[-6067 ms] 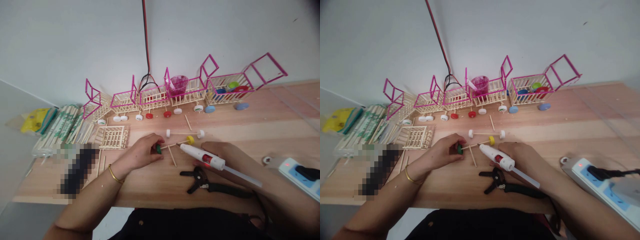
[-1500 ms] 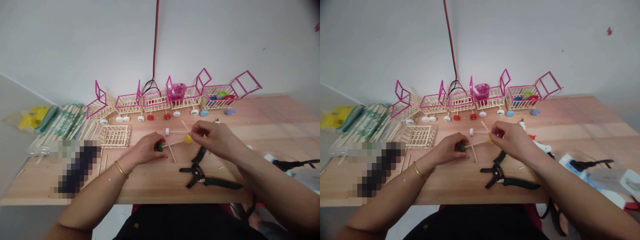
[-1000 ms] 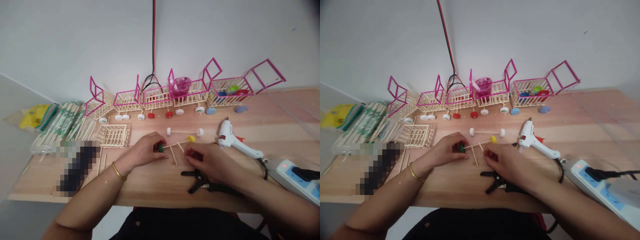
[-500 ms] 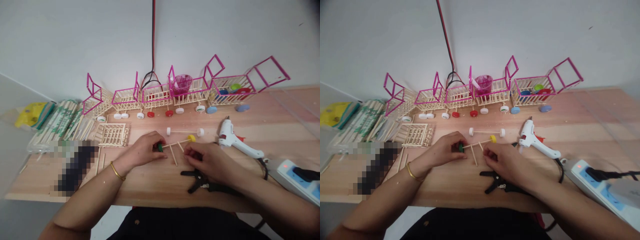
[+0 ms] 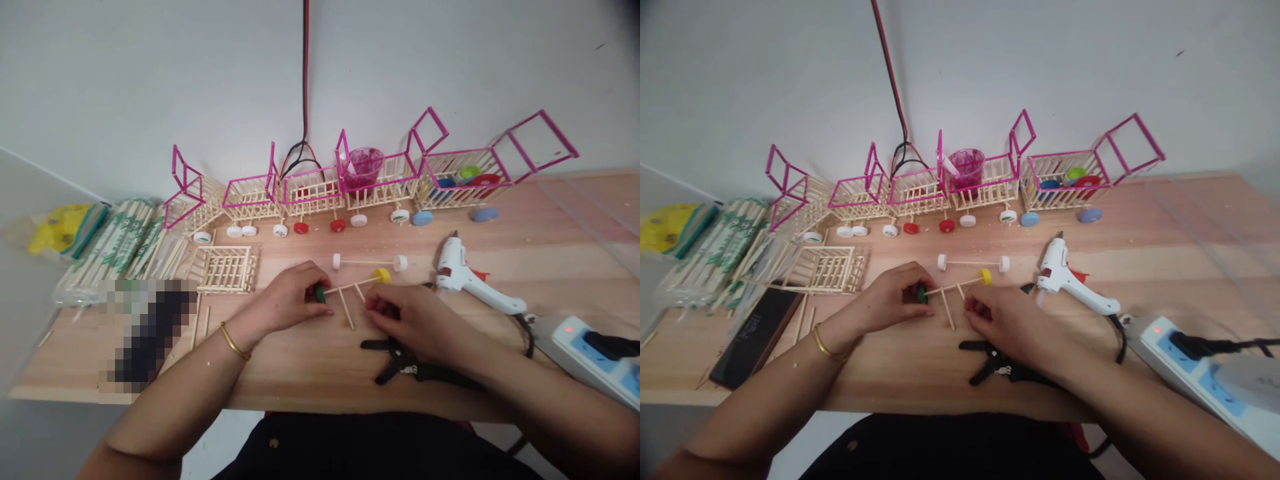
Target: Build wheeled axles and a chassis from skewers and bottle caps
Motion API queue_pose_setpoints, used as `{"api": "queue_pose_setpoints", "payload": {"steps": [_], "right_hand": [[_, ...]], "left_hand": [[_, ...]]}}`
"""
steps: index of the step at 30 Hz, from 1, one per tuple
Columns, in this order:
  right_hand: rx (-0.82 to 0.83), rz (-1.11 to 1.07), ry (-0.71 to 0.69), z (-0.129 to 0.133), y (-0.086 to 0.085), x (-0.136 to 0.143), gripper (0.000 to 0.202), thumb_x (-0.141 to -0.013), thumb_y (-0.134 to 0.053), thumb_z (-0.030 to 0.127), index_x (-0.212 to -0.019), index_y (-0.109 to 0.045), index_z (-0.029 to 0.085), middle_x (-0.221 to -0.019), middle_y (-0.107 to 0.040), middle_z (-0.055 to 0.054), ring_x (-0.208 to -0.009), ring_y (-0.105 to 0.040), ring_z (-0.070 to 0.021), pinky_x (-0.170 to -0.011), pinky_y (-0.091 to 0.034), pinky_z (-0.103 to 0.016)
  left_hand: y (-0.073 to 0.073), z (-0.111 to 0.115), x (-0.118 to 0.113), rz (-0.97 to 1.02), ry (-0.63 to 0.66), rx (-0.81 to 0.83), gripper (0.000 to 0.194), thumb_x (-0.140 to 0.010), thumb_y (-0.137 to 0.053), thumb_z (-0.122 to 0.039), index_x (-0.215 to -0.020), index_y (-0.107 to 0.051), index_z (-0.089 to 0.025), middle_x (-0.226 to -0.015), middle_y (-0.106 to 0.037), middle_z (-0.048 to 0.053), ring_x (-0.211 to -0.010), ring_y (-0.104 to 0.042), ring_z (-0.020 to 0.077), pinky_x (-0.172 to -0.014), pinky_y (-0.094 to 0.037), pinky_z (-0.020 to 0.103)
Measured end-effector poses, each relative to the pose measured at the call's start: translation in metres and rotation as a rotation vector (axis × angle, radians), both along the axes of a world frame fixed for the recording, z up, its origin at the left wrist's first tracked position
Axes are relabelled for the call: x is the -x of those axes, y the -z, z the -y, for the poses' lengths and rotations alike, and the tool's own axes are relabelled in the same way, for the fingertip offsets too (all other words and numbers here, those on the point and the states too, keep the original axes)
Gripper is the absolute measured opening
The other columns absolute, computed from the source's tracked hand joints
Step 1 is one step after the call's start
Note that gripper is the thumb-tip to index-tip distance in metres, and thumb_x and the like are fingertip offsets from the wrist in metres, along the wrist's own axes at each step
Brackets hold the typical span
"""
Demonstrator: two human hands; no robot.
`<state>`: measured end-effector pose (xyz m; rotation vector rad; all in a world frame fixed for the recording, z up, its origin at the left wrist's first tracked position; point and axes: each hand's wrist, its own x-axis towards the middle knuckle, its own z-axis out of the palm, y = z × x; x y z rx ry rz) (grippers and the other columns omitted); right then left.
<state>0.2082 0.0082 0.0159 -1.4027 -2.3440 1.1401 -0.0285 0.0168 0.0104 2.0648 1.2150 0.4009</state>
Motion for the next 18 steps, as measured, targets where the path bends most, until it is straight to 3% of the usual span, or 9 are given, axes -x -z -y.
{"api": "queue_pose_setpoints", "payload": {"steps": [18], "right_hand": [[-0.099, 0.035, -0.082, -0.0015, 0.0032, 0.0008, 0.010, -0.083, -0.050, 0.019, -0.075, -0.057, 0.020, -0.066, -0.058, 0.001, -0.060, -0.050, -0.0120, -0.056, -0.034, -0.023]], "left_hand": [[-0.0009, 0.0007, 0.0007, 0.007, 0.028, -0.032, 0.025, -0.072, -0.071, -0.027, -0.093, -0.062, -0.018, -0.093, -0.057, 0.003, -0.083, -0.054, 0.0161, -0.073, -0.045, 0.028]]}}
